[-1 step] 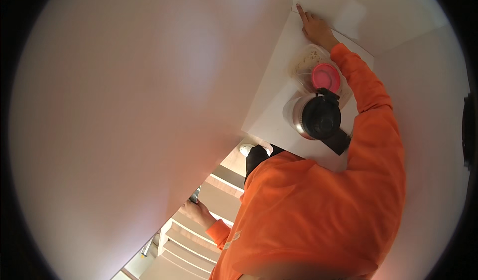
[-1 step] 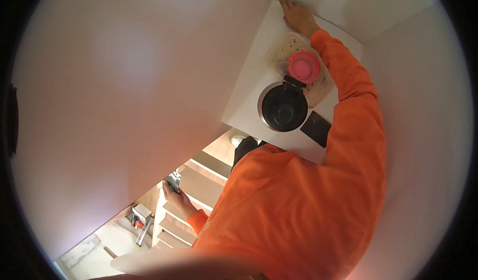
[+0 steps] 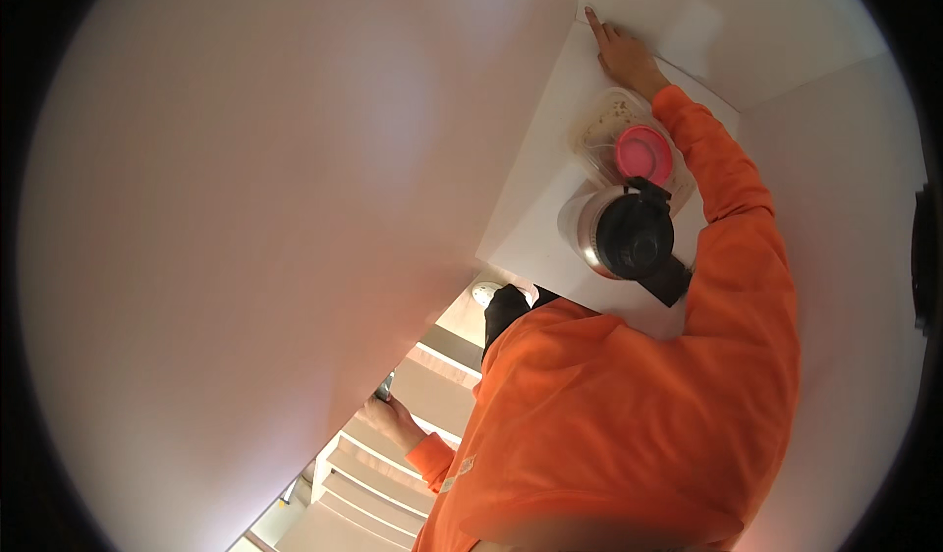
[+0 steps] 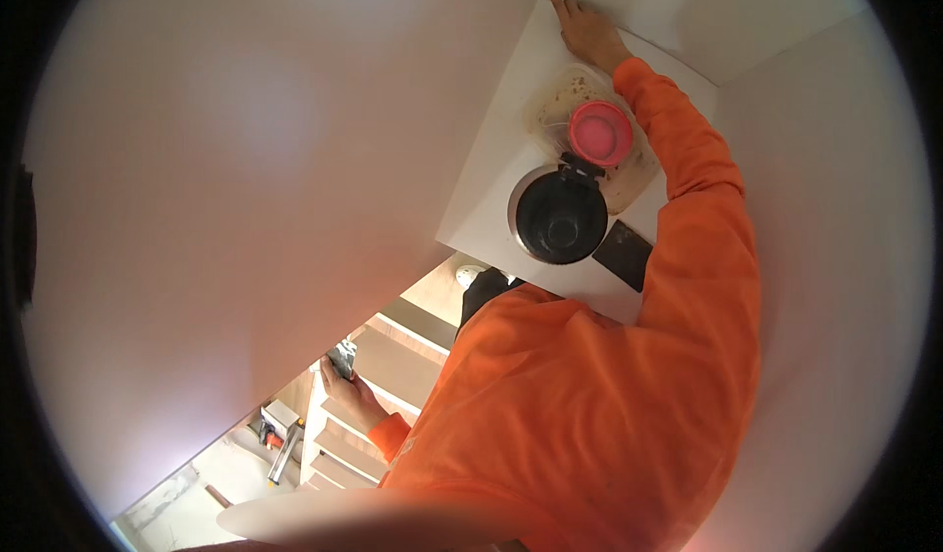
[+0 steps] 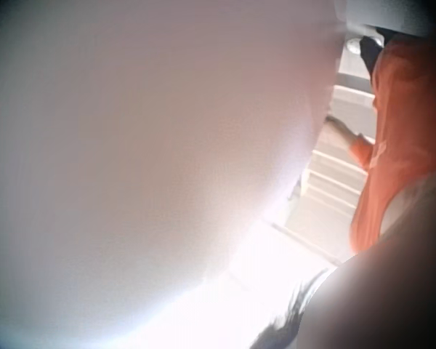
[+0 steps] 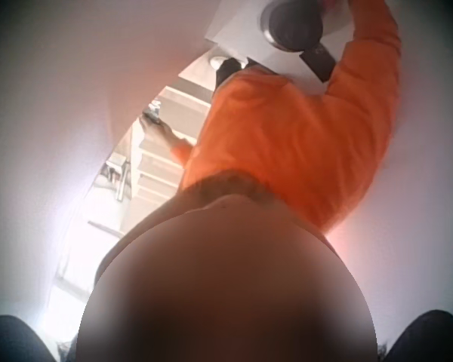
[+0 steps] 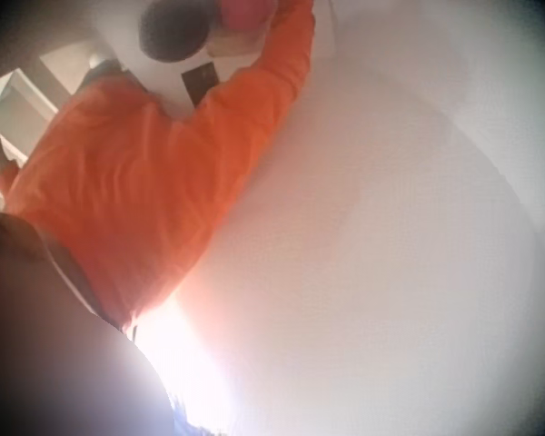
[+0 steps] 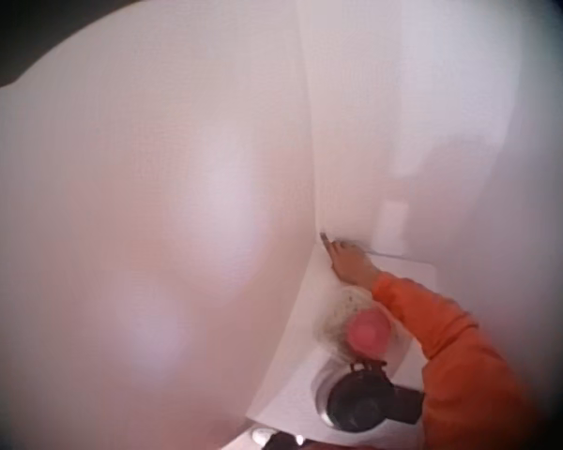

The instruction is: The person uses a putty knife to apply a white compound to the upper corner of a white wall or cabinet interior. They repeatedly scoop compound from a container and smooth it along the corner seam while standing on a ladder. Other workers are visible below but do not interact with the task.

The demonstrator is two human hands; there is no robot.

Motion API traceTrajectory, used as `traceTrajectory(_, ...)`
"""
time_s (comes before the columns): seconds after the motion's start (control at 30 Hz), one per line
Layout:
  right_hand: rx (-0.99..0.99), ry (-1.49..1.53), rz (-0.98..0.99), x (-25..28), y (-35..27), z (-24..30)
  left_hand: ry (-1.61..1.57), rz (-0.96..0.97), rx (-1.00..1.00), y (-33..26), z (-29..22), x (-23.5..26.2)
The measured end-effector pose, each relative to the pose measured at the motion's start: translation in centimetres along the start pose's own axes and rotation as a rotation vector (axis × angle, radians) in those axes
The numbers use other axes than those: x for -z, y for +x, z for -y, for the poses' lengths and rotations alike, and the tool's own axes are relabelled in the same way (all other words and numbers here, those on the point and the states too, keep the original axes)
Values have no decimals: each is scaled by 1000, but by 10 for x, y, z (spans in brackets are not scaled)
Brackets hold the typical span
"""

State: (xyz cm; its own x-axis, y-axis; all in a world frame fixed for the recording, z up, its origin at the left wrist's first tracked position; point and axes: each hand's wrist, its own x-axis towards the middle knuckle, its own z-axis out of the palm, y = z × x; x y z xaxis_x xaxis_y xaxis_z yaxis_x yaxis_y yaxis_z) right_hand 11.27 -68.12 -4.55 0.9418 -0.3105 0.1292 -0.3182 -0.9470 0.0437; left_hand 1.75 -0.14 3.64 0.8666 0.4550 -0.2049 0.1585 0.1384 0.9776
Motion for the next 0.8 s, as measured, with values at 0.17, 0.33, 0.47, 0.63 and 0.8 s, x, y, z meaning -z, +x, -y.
traceTrajectory(0.17, 51, -85, -211, -15, 16, -14, 43, -80, 19, -5, 0, -19)
traceTrajectory(0.33, 47, -107, -142, -8, 23, -15, 25, -84, 40, -12, -4, -25)
traceTrajectory(0.47, 66, -101, -167, -4, 24, -14, 22, -83, 52, -16, -4, -27)
traceTrajectory(0.63, 68, -86, -191, -2, 24, -14, 10, -142, 54, -18, -1, -31)
traceTrajectory(0.8, 70, -87, -220, -5, 25, -16, -7, -114, 47, -20, 0, -32)
